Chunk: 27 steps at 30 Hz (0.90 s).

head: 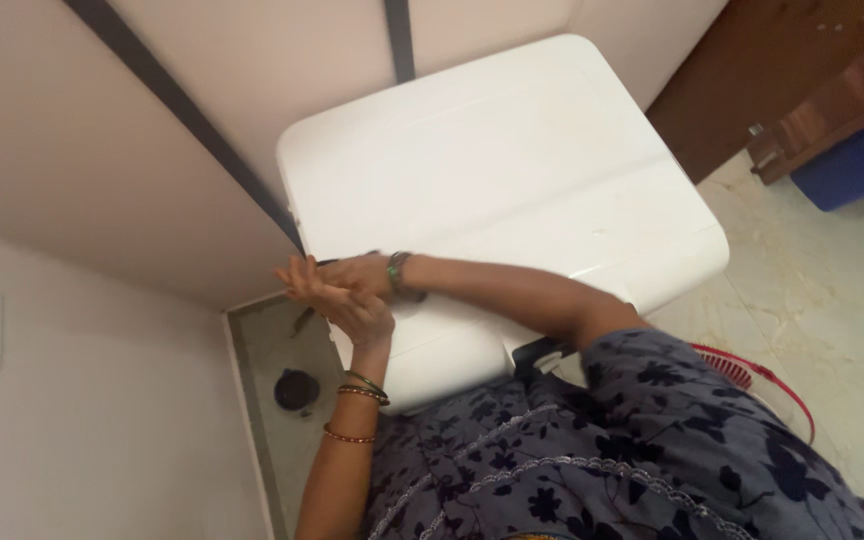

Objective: The person wipes the top and sides of a white evaporative cooler with a cloth, periodically rinsing the cloth in a blue bucket of water.

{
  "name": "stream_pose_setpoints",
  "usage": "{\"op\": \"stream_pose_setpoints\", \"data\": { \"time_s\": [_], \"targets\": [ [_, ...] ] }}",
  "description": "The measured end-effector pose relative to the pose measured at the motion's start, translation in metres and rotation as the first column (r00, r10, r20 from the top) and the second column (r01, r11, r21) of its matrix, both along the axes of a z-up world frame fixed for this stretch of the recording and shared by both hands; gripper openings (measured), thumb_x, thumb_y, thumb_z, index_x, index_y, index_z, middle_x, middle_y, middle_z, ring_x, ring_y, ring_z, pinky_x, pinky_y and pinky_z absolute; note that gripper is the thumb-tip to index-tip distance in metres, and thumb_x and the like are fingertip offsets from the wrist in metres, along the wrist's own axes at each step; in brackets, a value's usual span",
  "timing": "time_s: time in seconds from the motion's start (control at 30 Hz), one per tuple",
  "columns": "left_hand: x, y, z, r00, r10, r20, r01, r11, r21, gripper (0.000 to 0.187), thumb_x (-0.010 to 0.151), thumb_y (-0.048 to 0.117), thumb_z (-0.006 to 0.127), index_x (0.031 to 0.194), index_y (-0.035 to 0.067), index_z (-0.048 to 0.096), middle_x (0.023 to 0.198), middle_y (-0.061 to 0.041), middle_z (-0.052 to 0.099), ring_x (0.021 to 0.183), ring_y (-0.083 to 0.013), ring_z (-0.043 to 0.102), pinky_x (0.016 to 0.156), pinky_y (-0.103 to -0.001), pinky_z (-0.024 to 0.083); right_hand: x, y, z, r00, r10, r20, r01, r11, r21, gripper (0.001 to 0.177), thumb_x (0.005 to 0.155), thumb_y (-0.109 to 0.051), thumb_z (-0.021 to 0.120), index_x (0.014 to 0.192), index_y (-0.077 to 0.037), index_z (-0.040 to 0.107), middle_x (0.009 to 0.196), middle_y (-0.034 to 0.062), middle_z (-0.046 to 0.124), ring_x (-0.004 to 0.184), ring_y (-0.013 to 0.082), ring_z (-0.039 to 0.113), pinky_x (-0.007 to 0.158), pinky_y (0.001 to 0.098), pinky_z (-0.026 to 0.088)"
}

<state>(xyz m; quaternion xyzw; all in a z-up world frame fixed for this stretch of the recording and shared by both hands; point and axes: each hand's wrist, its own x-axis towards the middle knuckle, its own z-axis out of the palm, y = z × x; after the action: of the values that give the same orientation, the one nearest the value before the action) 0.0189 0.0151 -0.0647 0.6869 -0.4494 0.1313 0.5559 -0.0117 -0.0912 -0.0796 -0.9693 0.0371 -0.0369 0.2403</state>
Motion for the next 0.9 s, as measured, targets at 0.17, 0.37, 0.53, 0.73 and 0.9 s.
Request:
{"op": "stream_pose_setpoints", "data": {
  "time_s": [0.17,0.37,0.53,0.73,0.9],
  "targets": [
    [0.004,0.003,0.007,0.997,-0.065,-0.044,0.067,0.996,0.063,0.074,0.110,0.061,0.018,0.152,0.001,0.023,0.162,-0.024,0.023,0.160,-0.0466,0.002,0.130,-0.070,-0.001,-0.125,-0.049,0.042,0.970,-0.238,-0.043,0.240,0.970,0.046,0.042,0.101,-0.023,0.047,0.140,-0.010,0.057,0.153,0.0094,0.050,0.141,0.0256,0.046,0.118,0.0408,0.037],
    [0.002,0.004,0.014,0.992,-0.116,-0.042,0.120,0.986,0.117,0.075,0.109,0.060,0.018,0.152,-0.002,0.023,0.159,-0.025,0.022,0.158,-0.0489,0.001,0.126,-0.072,-0.001,-0.299,-0.077,0.104,0.450,-0.784,-0.428,0.876,0.480,0.043,0.042,0.093,-0.021,0.044,0.133,-0.024,0.058,0.097,0.0077,0.064,0.082,0.0201,0.063,0.078,0.0415,0.051],
    [0.004,0.005,0.014,0.992,-0.124,-0.019,0.126,0.980,0.157,0.073,0.110,0.058,0.019,0.153,-0.001,0.023,0.161,-0.026,0.021,0.158,-0.0500,0.001,0.128,-0.072,0.000,-0.445,-0.132,0.072,0.315,-0.911,-0.267,0.872,0.389,-0.296,0.045,0.101,-0.029,0.037,0.144,-0.019,0.048,0.145,0.0072,0.054,0.130,0.0272,0.054,0.115,0.0688,0.022],
    [0.010,0.002,0.012,0.996,-0.091,-0.005,0.091,0.992,0.083,0.067,0.114,0.054,0.022,0.153,-0.001,0.022,0.159,-0.025,0.022,0.158,-0.0515,0.002,0.131,-0.070,0.005,-0.479,-0.134,0.035,0.189,-0.970,-0.153,0.972,0.207,-0.109,0.058,0.105,-0.035,0.038,0.155,-0.005,0.035,0.159,0.0187,0.037,0.143,0.0347,0.040,0.120,0.0477,0.031],
    [0.007,0.003,0.014,0.998,-0.064,-0.003,0.064,0.990,0.125,0.066,0.112,0.054,0.019,0.152,0.001,0.024,0.157,-0.022,0.026,0.159,-0.0511,0.004,0.130,-0.073,0.001,-0.470,-0.094,0.044,0.342,-0.939,0.014,0.926,0.335,-0.174,0.060,0.102,-0.028,0.044,0.155,-0.001,0.036,0.165,0.0207,0.030,0.154,0.0344,0.027,0.127,0.0444,0.025]
  ]
}}
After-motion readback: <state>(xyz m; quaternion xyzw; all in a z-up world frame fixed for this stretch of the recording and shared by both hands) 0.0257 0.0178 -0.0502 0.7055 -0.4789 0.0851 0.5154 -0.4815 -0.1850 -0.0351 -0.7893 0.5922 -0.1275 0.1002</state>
